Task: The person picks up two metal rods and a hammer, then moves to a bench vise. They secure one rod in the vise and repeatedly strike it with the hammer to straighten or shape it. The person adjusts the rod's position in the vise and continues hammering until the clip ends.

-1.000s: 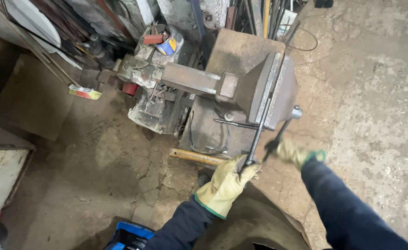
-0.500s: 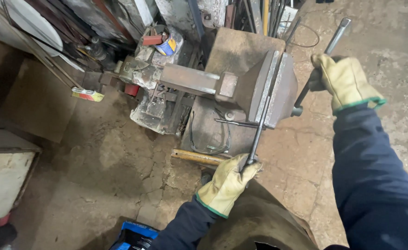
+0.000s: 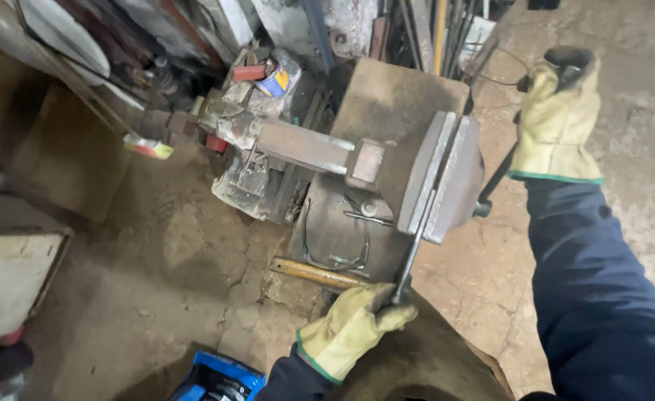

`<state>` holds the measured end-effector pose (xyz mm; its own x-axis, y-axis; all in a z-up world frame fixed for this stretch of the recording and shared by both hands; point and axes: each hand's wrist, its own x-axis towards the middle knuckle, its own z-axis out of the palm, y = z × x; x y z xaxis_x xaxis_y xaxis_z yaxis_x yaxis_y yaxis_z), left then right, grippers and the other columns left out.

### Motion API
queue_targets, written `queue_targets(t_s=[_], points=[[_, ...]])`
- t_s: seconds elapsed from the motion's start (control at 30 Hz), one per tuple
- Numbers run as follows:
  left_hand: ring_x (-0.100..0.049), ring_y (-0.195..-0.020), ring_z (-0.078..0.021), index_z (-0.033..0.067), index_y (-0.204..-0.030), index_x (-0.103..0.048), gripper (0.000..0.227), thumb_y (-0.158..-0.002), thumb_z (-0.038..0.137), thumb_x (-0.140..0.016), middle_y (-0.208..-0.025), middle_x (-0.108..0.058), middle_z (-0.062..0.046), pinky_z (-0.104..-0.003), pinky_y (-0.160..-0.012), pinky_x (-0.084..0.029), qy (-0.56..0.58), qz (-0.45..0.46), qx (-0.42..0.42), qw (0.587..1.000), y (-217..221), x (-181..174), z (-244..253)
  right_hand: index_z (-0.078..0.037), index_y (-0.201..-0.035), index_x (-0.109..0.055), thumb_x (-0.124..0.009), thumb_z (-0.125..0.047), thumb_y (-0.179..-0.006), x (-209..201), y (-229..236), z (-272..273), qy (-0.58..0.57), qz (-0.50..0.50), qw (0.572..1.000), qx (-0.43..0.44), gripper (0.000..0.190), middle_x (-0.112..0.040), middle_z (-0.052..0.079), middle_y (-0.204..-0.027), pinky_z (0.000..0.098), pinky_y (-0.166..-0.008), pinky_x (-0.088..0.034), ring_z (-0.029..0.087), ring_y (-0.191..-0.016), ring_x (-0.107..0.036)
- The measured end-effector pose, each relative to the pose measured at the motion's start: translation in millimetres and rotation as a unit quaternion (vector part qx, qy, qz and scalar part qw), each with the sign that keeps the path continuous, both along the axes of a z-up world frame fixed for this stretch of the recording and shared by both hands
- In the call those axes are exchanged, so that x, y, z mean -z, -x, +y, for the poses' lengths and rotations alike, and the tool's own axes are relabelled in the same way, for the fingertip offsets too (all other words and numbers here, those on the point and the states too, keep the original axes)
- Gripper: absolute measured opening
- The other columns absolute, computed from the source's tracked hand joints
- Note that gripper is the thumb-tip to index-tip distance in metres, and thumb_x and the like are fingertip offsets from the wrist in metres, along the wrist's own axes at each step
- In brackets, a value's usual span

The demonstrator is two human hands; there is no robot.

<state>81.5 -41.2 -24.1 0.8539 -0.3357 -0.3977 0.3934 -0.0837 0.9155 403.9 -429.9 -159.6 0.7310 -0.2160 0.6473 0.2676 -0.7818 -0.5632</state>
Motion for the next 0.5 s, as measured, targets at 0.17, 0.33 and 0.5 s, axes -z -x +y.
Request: queue_targets(t_s=[0.17, 0.33, 0.5], points=[[-0.072, -0.097, -0.0288, 0.0084, -0.11, -0.074, 0.039, -0.082, 0.034, -0.082, -0.102, -0.077, -0.01, -0.039, -0.082, -0.056, -0.241, -0.201, 0.071, 0.947, -8, -23, 35, 0.006, -0.113, -0.059, -0.042, -0.023, -0.112, 5, -101, 62, -0.266, 0.299, 0.908, -0.121, 0.034, -0.059, 0.016, -0.087, 0.032, -0.055, -0.042, 0.025, -0.071, -0.055], [-0.066, -0.098, -0.0313, 0.0074, -0.101, -0.071, 0.03, -0.077, 0.025, -0.072, -0.098, -0.071, -0.012, -0.045, -0.086, -0.052, -0.539, -0.391, 0.1, 0.739, 14, 24, 52, 0.0, -0.123, -0.06, -0.058, -0.038, -0.11, -55, -35, 83, -0.12, 0.289, 0.948, -0.059, 0.041, -0.067, 0.019, -0.092, 0.0433, -0.063, -0.05, 0.035, -0.076, -0.064], [-0.063, -0.094, -0.0299, 0.006, -0.108, -0.071, 0.026, -0.088, 0.018, -0.059, -0.096, -0.069, -0.011, -0.046, -0.089, -0.047, -0.59, -0.391, 0.135, 0.693, 13, 53, 51, 0.002, -0.125, -0.056, -0.058, -0.034, -0.111, -113, 133, 85, 0.114, 0.131, 0.984, -0.048, 0.038, -0.071, 0.025, -0.102, 0.0518, -0.082, -0.053, 0.046, -0.093, -0.068]])
